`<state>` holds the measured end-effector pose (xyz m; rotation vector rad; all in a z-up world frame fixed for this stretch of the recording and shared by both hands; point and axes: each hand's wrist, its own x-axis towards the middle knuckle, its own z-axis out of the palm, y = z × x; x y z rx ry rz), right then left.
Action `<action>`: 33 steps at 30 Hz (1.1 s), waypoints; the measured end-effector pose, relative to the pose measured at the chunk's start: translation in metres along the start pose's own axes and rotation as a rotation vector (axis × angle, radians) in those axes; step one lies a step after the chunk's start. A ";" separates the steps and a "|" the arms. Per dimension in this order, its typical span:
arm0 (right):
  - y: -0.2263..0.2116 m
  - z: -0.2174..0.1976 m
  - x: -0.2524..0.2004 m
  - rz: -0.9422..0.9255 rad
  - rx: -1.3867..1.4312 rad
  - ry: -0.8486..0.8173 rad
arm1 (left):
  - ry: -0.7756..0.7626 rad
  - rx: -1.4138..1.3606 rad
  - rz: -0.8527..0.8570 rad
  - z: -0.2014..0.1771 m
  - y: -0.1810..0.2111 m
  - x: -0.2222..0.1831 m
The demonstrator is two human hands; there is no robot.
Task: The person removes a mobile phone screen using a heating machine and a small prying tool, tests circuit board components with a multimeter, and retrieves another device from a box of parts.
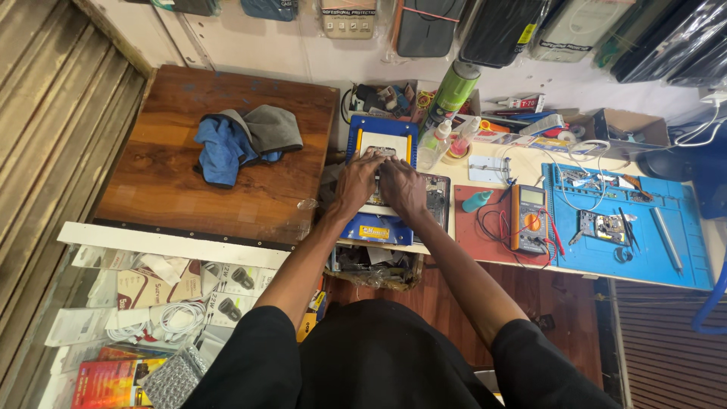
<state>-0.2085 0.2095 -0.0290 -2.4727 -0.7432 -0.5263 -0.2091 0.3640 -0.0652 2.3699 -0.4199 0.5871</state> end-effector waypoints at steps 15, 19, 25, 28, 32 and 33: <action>-0.005 -0.001 0.000 0.026 0.030 0.033 | -0.002 0.036 -0.091 -0.004 0.012 0.005; -0.006 0.000 0.001 0.035 0.038 0.040 | -0.003 0.043 -0.090 0.001 0.009 0.005; -0.006 0.000 0.000 0.058 0.054 0.018 | -0.008 0.043 -0.106 0.000 0.011 0.004; -0.006 0.000 0.002 0.055 0.015 0.008 | 0.005 0.049 -0.085 0.001 0.010 0.004; -0.002 -0.009 0.005 -0.071 0.011 -0.022 | 0.038 0.069 -0.064 0.005 0.007 0.002; -0.002 -0.010 0.006 -0.080 0.001 -0.026 | 0.043 0.064 -0.065 0.005 0.007 0.001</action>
